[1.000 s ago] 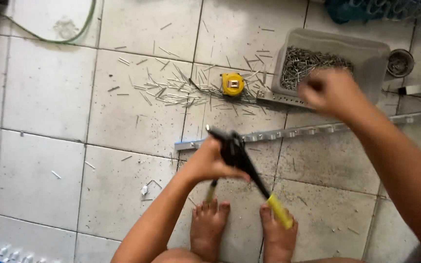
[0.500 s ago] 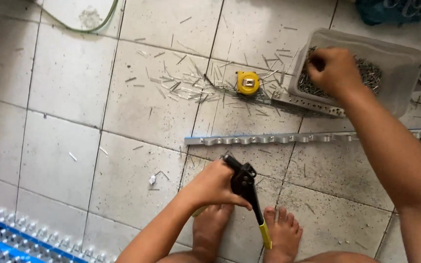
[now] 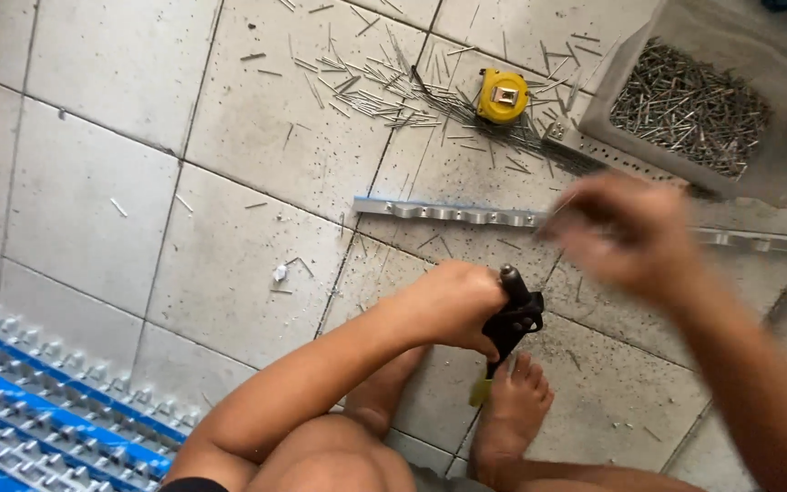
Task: Assembling plastic components onto a metal frame using a manual rivet gun and rivets on the floor.
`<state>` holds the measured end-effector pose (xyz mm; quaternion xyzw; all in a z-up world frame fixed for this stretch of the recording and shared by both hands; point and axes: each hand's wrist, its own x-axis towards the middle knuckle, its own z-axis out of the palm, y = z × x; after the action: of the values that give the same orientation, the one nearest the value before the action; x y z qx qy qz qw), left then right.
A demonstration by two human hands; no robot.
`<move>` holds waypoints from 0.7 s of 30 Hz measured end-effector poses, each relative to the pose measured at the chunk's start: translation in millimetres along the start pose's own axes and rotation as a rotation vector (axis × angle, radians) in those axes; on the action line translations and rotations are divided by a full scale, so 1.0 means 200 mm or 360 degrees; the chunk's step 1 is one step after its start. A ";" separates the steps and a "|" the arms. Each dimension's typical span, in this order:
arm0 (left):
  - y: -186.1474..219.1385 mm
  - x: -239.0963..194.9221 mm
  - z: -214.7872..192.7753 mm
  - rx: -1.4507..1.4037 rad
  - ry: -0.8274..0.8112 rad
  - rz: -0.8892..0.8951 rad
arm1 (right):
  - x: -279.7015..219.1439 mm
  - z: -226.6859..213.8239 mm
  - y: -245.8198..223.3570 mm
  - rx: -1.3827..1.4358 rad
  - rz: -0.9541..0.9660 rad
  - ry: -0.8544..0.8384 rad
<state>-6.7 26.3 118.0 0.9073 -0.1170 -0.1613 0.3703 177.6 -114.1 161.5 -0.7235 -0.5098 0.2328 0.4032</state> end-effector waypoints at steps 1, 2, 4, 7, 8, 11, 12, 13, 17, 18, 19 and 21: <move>0.01 0.01 -0.02 -0.0001 0.0008 0.0010 | -0.01 0.03 -0.05 -0.0013 0.0000 0.0000; 0.02 0.01 -0.03 -0.0023 -0.0033 0.0010 | -0.01 0.05 -0.09 0.0095 0.0111 -0.0076; 0.04 0.00 -0.04 -0.0063 -0.0070 0.0000 | -0.03 0.09 -0.15 0.0207 0.0226 -0.0173; 0.04 0.00 -0.06 -0.0006 -0.0109 -0.0011 | -0.02 0.08 -0.19 0.0209 0.0252 -0.0164; 0.04 0.00 -0.06 -0.0029 -0.0101 -0.0008 | -0.01 0.08 -0.21 0.0217 0.0349 -0.0180; 0.04 -0.01 -0.07 -0.0080 -0.0103 -0.0010 | 0.01 0.08 -0.24 0.0157 0.0474 -0.0257; 0.03 -0.01 -0.08 -0.0086 -0.0120 -0.0017 | 0.02 0.09 -0.24 0.0094 0.0486 -0.0301; 0.02 0.00 -0.08 -0.0099 -0.0111 -0.0020 | 0.04 0.07 -0.25 0.0090 0.0488 -0.0316; -0.03 0.02 -0.09 -0.0223 0.0018 0.0055 | -0.05 -0.01 -0.15 -0.0427 0.0856 -0.0987; -0.06 0.02 -0.10 -0.0370 0.0152 0.0088 | -0.10 -0.05 -0.08 -0.0729 0.0865 -0.1261; -0.06 0.03 -0.08 -0.0382 0.0164 0.0080 | -0.16 -0.03 -0.05 -0.0735 0.0860 -0.1279; -0.07 0.05 -0.04 -0.1479 0.1040 0.0107 | -0.27 -0.01 0.03 -0.0071 0.1036 -0.1209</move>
<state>7.8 38.1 111.6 0.6476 0.0581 0.1050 0.7524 161.9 -164.4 154.2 -0.7175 -0.3734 0.5826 0.0799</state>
